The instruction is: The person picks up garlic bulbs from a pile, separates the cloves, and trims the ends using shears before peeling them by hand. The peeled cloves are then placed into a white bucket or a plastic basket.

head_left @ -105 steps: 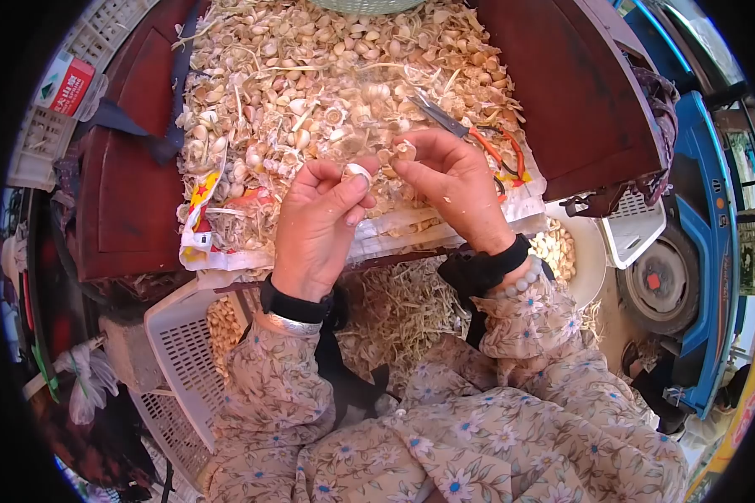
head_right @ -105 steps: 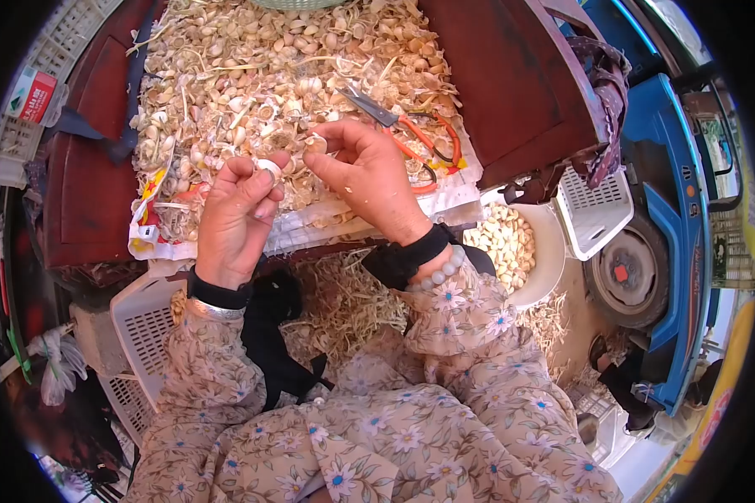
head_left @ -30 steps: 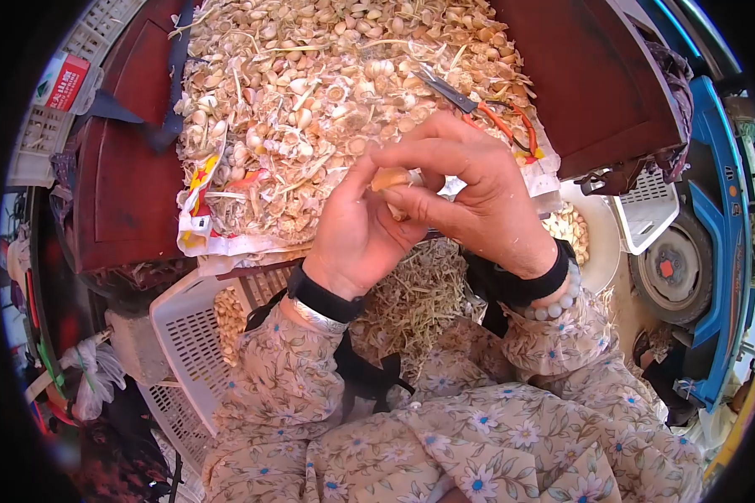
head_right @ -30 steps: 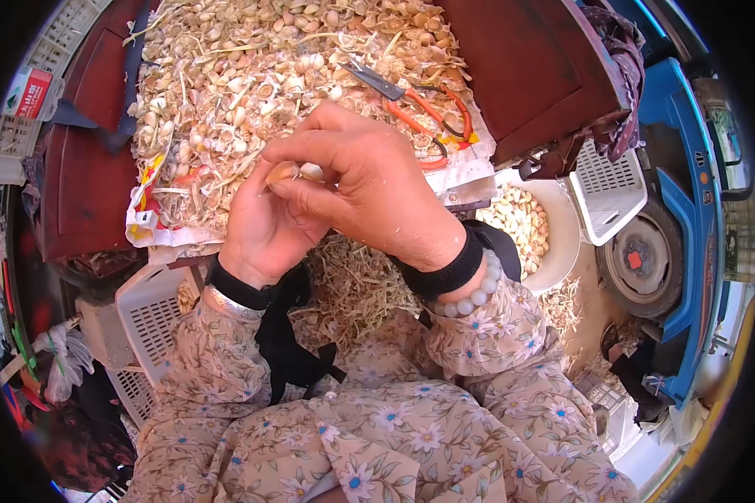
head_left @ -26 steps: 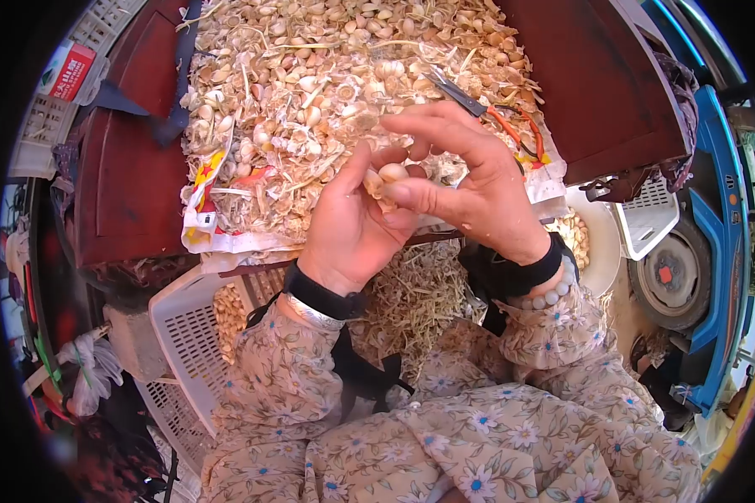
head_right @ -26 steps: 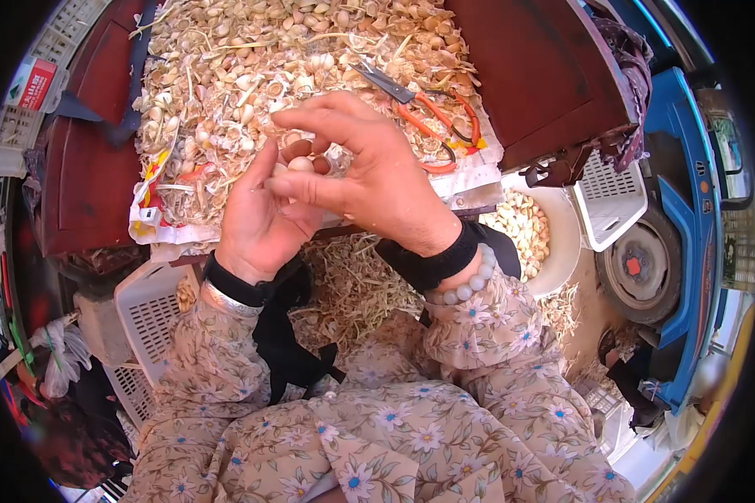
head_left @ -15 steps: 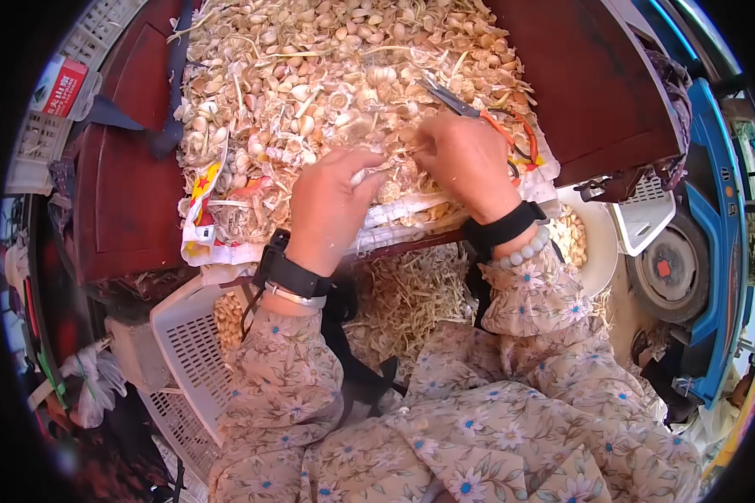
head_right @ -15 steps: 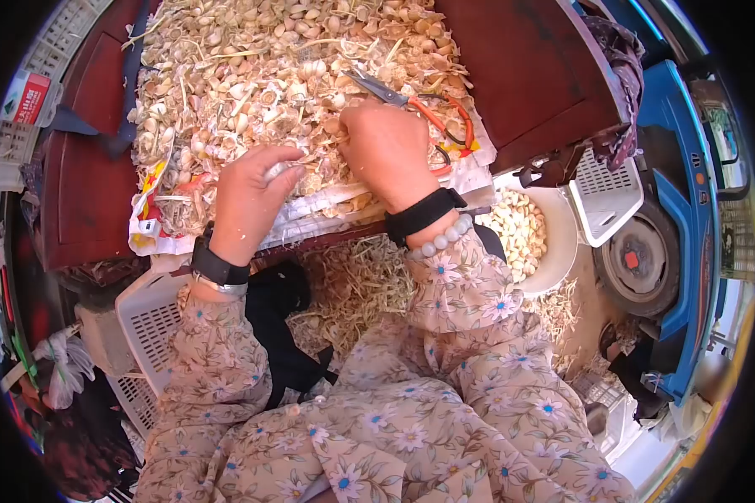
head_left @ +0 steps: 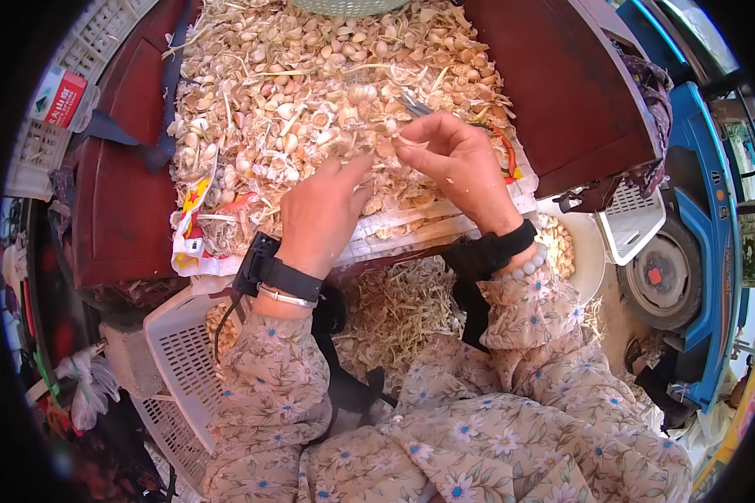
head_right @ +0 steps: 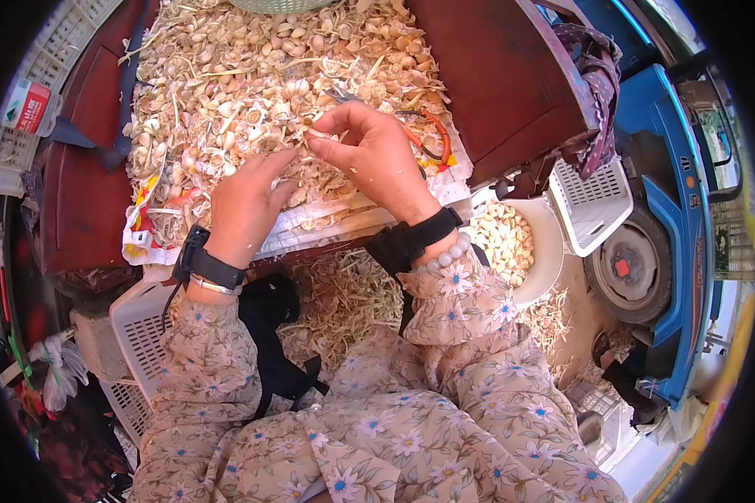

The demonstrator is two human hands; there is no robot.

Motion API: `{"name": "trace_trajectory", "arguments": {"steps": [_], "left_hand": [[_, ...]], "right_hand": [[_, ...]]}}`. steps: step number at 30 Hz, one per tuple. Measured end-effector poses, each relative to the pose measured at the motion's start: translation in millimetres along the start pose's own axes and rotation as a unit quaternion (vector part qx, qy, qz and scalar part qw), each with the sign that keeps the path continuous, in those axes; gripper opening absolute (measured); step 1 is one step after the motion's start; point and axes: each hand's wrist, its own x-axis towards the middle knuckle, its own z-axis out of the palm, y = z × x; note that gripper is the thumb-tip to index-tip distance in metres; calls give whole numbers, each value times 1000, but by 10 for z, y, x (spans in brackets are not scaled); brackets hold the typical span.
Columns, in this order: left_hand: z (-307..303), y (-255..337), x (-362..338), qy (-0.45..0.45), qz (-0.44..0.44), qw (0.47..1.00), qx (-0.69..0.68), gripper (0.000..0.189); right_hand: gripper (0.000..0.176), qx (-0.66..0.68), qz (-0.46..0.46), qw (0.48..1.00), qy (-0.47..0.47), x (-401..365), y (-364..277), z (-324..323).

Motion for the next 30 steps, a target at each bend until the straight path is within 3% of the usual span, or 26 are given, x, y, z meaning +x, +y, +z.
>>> {"name": "trace_trajectory", "arguments": {"steps": [6, 9, 11, 14, 19, 22, 23, 25, 27, 30], "left_hand": [[3, 55, -17, 53, -30, 989, -135, 27], [-43, 47, -1, 53, -30, 991, -119, 24], [-28, -19, -10, -24, -33, 998, -37, 22], [32, -74, 16, -64, -25, 997, 23, 19], [-5, -40, 57, -83, -6, 995, 56, 14], [6, -51, 61, -82, -5, 996, 47, 13], [8, -55, 58, -78, -2, 996, 43, 13], [6, -61, 46, -82, -4, 996, 41, 13], [-6, -50, 55, -91, -8, 995, 42, 13], [-42, -18, 79, -125, -11, 989, 80, 23]], "right_hand": [[19, 165, 34, 985, -47, -77, -107, 3], [16, 214, 48, 972, -81, -107, -152, 9], [17, 205, 57, 972, -101, -126, -110, -47], [21, 387, 58, 915, -100, -141, -126, -51], [23, 486, 91, 854, -159, -150, -56, -30], [22, 531, 132, 834, -74, -143, -39, -3], [19, 512, 159, 844, -36, -133, -57, 11], [17, 357, 140, 921, -69, -130, 7, 12], [16, 136, 140, 979, -64, -143, -31, 66], [18, -172, -25, 981, -81, -156, 127, 211]]}}
